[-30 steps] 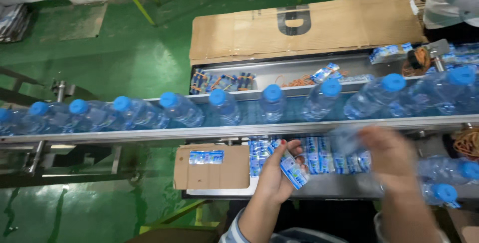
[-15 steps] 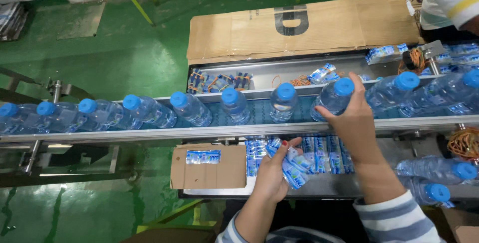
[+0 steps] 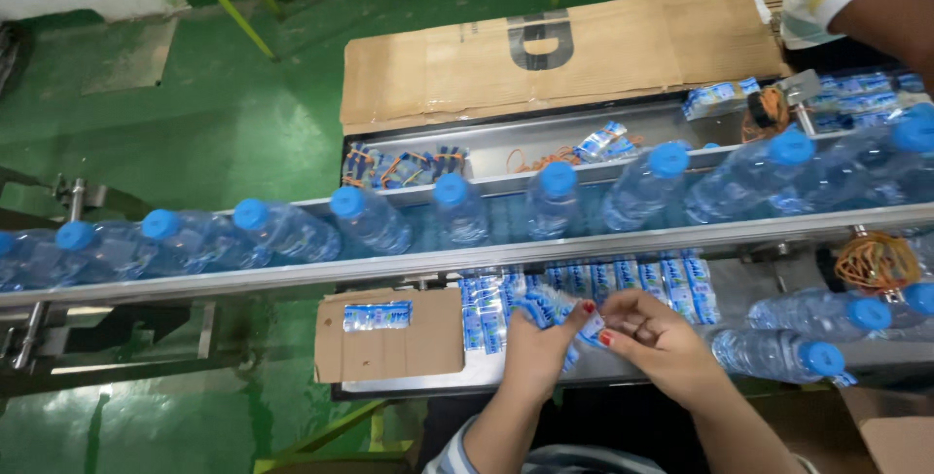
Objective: The person places small blue packets onto plastic water bottles moving along a conveyor belt. They then pick up the bottles and place them into a cardboard box.
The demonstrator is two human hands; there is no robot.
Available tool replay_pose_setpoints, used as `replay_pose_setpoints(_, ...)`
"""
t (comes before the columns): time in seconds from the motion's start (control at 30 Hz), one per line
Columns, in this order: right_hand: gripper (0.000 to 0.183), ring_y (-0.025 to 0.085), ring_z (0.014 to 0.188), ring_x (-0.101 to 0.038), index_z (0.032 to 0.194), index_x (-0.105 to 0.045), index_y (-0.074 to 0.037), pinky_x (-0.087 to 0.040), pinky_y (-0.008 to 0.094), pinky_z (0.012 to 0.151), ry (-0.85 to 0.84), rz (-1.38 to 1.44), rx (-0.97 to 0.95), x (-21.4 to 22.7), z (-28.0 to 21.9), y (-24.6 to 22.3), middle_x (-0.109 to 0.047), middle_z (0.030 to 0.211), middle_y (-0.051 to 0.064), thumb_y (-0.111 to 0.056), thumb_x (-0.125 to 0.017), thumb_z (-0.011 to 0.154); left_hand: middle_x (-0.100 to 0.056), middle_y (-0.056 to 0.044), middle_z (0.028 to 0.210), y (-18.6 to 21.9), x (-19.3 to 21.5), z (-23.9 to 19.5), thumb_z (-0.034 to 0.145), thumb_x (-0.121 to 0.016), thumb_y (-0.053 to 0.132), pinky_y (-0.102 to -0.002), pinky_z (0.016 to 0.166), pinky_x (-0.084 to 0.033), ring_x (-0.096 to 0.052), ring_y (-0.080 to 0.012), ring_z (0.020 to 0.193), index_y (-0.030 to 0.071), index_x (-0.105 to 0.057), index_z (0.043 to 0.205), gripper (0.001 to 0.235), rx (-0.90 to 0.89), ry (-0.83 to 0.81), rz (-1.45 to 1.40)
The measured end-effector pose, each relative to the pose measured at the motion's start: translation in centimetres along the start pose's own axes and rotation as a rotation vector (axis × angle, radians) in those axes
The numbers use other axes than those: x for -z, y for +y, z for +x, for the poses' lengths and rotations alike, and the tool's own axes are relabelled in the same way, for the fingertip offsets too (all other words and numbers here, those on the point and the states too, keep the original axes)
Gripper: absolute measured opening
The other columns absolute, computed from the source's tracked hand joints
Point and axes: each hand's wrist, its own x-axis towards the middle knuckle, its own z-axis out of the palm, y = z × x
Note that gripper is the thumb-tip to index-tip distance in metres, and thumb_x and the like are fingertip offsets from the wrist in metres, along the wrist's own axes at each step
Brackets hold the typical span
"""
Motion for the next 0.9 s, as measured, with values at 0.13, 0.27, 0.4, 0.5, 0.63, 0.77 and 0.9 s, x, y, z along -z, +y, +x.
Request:
replay_pose_setpoints(0.13,0.004,0.017,0.067,-0.055,0.093,-0.073,-0.007,-0.043,0.031,0.065,-0.135,0.034,0.068,2.8,0.0,0.3,-0.064,0.078,0.006,-0.009,-0.074,0.09,-0.076,-0.003,0.083,-1.4,0.0,0.3,0.073,-0.084,0.043,-0.034,0.085,-0.057,-0.073,-0.0169,0.081,0.012,-0.066,0.089,0.038,-0.003,-0.029,0.197)
replay_pose_setpoints(0.27,0.003,0.014,0.076,-0.066,0.097,-0.07,-0.02,-0.055,0.029,0.076,0.26,0.541,0.119,13.1,1.5,0.6,-0.069,0.089,-0.003,-0.021,-0.067,0.097,-0.057,-0.015,0.099,-1.8,-0.5,1.2,0.107,-0.055,0.024,-0.035,0.06,-0.049,-0.055,-0.0211,0.061,-0.012,-0.065,0.123,0.04,0.238,-0.386,-0.715)
replay_pose_setpoints(0.4,0.022,0.022,0.092,-0.048,0.126,-0.057,0.003,-0.041,0.036,0.087,0.893,-0.682,0.724,19.6,4.2,-4.8,-0.056,0.111,0.016,-0.001,-0.05,0.146,-0.067,-0.026,0.132,0.1,-0.4,0.0,0.107,-0.047,0.012,-0.052,0.098,-0.06,-0.065,-0.0329,0.117,-0.01,-0.067,0.122,0.034,0.316,-0.264,-0.621)
replay_pose_setpoints(0.5,0.015,0.04,0.117,-0.067,0.112,-0.07,0.008,-0.052,0.045,0.1,0.889,-1.156,0.947,19.5,7.7,-7.1,-0.074,0.129,0.027,0.016,-0.073,0.124,-0.071,-0.025,0.126,-0.5,-0.8,0.0,0.101,-0.061,0.014,-0.047,0.084,-0.064,-0.069,-0.0292,0.11,-0.013,-0.07,0.121,0.034,0.276,-0.301,-0.725)
replay_pose_setpoints(0.63,0.047,0.045,0.124,-0.061,0.12,-0.046,-0.006,-0.045,0.054,0.095,0.842,-1.003,0.314,10.6,6.9,-12.3,-0.064,0.133,0.027,-0.017,-0.087,0.1,-0.067,-0.021,0.109,-0.2,-0.4,-0.4,0.103,-0.058,0.019,-0.045,0.089,-0.063,-0.069,-0.0263,0.097,-0.009,-0.068,0.129,0.04,0.228,-0.378,-0.661)
replay_pose_setpoints(0.77,0.099,0.057,0.127,-0.05,0.157,-0.018,-0.016,-0.042,0.061,0.1,0.683,-0.769,0.089,5.9,6.0,-14.6,-0.049,0.142,0.041,-0.022,-0.086,0.086,-0.074,-0.013,0.118,-0.7,-0.2,-0.3,0.104,-0.058,0.021,-0.037,0.083,-0.061,-0.071,-0.0216,0.089,0.002,-0.074,0.124,0.033,0.206,-0.341,-0.517)
replay_pose_setpoints(0.9,0.092,0.048,0.131,-0.05,0.153,-0.02,0.006,-0.039,0.055,0.106,0.694,-0.749,0.566,5.7,2.8,-10.1,-0.047,0.141,0.039,-0.011,-0.084,0.09,-0.079,-0.01,0.13,-0.4,-0.7,-1.4,0.095,-0.062,0.046,-0.049,0.125,-0.02,-0.056,-0.0282,0.144,0.02,-0.085,0.1,0.035,0.093,-0.15,0.002)
